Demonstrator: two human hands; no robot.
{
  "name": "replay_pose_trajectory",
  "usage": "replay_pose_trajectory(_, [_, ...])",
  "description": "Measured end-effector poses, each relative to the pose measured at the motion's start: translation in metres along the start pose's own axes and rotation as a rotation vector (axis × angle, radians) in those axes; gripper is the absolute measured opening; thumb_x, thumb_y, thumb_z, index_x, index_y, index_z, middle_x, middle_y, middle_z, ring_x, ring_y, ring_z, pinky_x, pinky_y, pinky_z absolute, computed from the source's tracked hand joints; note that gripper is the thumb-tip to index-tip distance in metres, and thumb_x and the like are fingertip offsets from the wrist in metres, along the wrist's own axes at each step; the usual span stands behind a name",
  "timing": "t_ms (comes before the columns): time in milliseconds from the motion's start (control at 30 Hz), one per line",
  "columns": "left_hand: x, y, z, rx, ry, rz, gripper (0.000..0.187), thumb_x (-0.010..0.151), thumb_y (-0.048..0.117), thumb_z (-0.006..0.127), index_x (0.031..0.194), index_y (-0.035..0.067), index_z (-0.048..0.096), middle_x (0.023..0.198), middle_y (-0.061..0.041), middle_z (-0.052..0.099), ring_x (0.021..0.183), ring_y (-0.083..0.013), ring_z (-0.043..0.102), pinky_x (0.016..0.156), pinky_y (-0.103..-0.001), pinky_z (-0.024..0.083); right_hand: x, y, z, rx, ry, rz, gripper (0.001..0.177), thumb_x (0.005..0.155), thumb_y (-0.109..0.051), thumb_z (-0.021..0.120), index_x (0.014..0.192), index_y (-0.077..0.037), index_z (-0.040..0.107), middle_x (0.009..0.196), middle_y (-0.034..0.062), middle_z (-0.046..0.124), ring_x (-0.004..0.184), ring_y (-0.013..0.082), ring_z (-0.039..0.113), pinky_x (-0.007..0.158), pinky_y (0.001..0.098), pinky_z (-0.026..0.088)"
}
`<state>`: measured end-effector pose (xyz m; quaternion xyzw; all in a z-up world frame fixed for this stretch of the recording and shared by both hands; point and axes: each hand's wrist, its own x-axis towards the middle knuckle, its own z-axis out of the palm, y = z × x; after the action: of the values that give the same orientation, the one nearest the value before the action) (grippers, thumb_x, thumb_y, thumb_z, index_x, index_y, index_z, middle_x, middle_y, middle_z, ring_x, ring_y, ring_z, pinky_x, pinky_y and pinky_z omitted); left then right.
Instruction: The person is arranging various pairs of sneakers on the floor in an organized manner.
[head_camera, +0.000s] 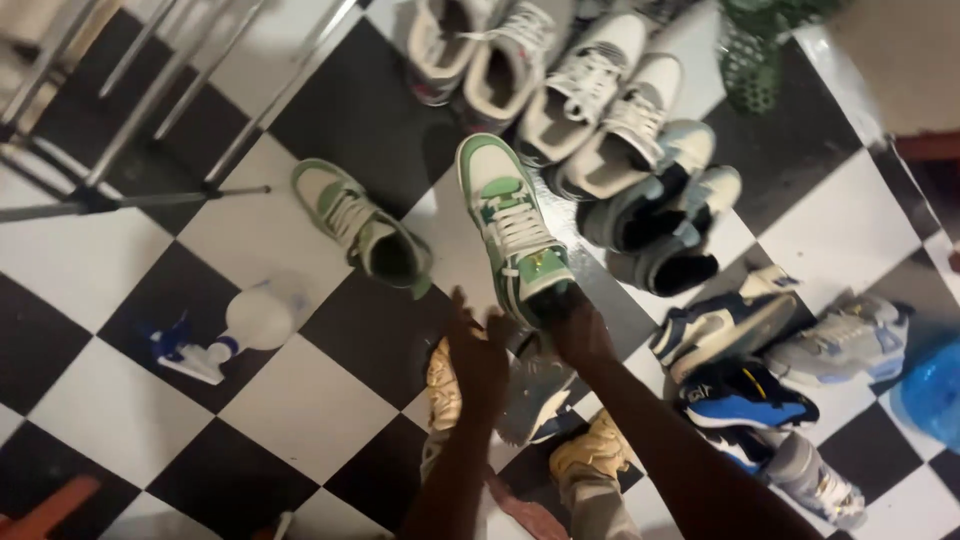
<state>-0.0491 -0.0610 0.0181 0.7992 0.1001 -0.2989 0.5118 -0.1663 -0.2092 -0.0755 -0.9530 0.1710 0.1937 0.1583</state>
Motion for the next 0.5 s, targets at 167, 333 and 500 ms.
replay_pose_trajectory(167, [0.073,-0.067,-0.043,0.274,-0.093,0.153,0.054,0.098,0.024,0.060,0.144,-0.002,0.050,0.137,-0.027,0.060,0.123,-0.0400,0.059,0.105,-0.045,0.047,0.065,0.022,0.046,-0.011,0.130,-0.126,0.052,0.069,-0.028,0.078,0.112,0.000,0.067,0.111,0.0261,0.070,0.095,0.0407,0.071,0.078,0.0438,0.058])
replay_pose_trajectory(333, [0.127,-0.069,-0.062,0.248,-0.112,0.104,0.054,0.099,0.027,0.061,0.144,-0.002,0.053,0.135,-0.028,0.062,0.126,-0.0395,0.057,0.103,-0.045,0.046,0.117,-0.039,0.010,0.253,0.005,-0.014,0.065,0.067,-0.026,0.078,0.122,0.001,0.056,0.104,0.0181,0.064,0.091,0.0292,0.065,0.076,0.0348,0.054])
replay_pose_trajectory(500, [0.157,-0.094,-0.050,-0.152,-0.273,-0.064,0.066,0.090,0.015,0.069,0.145,-0.003,0.038,0.135,-0.024,0.055,0.121,-0.0328,0.058,0.097,-0.041,0.049,0.183,-0.037,0.036,-0.038,0.050,-0.208,0.080,0.044,-0.024,0.089,0.120,-0.013,0.063,0.125,0.0259,0.067,0.102,0.0397,0.069,0.081,0.0464,0.056])
